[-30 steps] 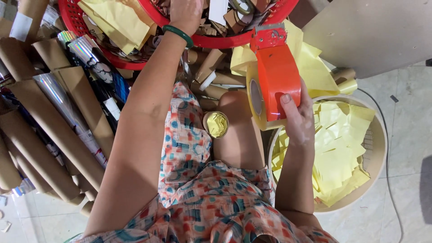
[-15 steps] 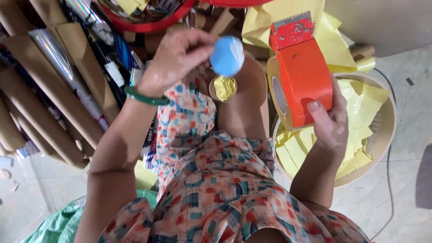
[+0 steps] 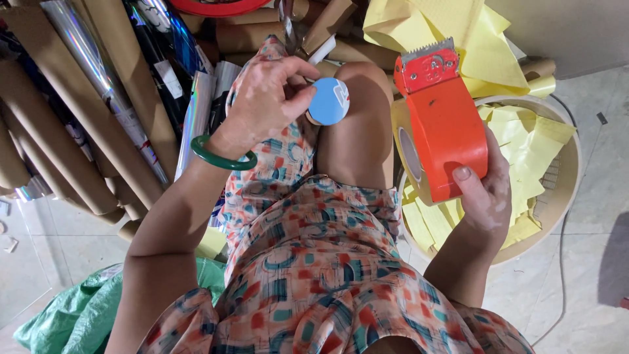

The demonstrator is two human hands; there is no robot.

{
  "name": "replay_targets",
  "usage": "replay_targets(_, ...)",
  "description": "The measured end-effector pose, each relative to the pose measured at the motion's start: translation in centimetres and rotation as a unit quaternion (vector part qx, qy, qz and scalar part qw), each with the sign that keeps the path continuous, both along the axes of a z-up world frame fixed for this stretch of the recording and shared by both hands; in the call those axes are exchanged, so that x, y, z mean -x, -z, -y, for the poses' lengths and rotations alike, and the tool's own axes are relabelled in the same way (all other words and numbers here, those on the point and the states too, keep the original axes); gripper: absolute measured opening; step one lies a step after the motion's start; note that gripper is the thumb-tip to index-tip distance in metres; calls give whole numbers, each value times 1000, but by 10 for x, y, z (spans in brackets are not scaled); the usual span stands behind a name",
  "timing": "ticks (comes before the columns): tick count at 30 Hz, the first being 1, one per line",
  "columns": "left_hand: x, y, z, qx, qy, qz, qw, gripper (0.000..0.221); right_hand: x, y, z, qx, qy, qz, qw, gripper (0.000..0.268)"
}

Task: Rolling printed sheets and securing them with tape or inserting them into tubes.

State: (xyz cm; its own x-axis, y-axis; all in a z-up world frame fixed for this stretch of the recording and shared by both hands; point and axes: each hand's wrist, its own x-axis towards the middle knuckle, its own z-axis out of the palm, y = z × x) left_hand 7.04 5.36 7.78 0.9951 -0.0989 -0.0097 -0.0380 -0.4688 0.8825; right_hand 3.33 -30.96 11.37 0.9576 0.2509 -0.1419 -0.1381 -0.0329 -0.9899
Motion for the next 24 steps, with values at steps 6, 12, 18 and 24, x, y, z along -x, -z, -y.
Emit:
replay_targets(6,3,-3,-24,91,67,21,993,25,9,8,15,-11,12,0,1000,83)
replay_targets(12,28,17,-23,18,224,-53,973,41,10,5,11,-3,12,5,1000,82)
replay_targets(18,42,1,-6,-80,183,96,975,34,9,1,1,-13,9,-1,1000,83)
replay_targets(24,49,-19,7,-287,177,77,938,43,9,-4,-1,-6,1,-1,1000,82)
